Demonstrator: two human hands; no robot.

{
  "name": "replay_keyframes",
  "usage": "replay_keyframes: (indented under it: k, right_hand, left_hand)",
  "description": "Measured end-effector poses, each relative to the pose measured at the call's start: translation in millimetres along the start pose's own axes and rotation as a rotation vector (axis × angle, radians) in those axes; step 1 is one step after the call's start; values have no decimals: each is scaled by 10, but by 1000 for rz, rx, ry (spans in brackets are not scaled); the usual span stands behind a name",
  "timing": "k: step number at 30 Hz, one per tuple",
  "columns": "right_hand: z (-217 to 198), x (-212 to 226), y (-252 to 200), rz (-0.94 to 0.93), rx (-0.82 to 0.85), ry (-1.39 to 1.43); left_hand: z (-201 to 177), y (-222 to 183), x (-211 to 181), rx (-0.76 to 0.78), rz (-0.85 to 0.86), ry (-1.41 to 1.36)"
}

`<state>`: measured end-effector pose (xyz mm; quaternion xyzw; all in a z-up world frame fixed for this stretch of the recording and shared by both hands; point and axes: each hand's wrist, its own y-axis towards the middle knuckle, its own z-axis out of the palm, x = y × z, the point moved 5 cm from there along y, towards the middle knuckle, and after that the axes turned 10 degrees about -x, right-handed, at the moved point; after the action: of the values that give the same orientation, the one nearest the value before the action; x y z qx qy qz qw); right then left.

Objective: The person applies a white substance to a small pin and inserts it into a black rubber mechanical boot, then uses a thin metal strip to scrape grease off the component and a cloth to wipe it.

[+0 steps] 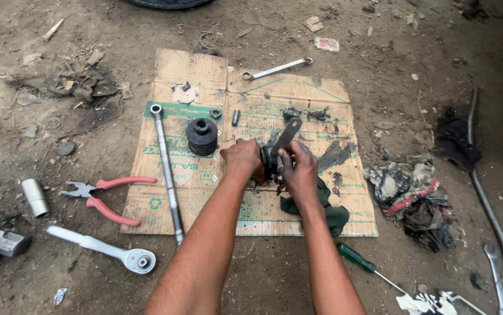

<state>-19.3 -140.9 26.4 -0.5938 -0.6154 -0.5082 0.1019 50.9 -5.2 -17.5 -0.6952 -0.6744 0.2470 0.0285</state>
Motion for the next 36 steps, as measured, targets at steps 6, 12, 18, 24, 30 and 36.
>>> replay_keyframes:
  k: [6,12,18,24,30,36]
  right_hand:
    - [-29,-33,-238,-82,-85,-130]
    - [122,-107,-178,-71,-71,-134]
    - [75,58,-471,-163,-118,-175]
    - [12,-42,-257,-21,-171,-152]
    - [44,-286,-447,-21,-165,-209]
    - [-66,-251,-525,-205,-310,-239]
  left_hand:
    - [-30,0,31,-1,-17,-37]
    - [-30,39,-1,-41,8,-43]
    - [48,132,58,-38,-36,-115]
    - [99,122,63,-40,-12,-107]
    - [160,188,70,-61,-36,-132]
    - [189,222,63,-301,94,13]
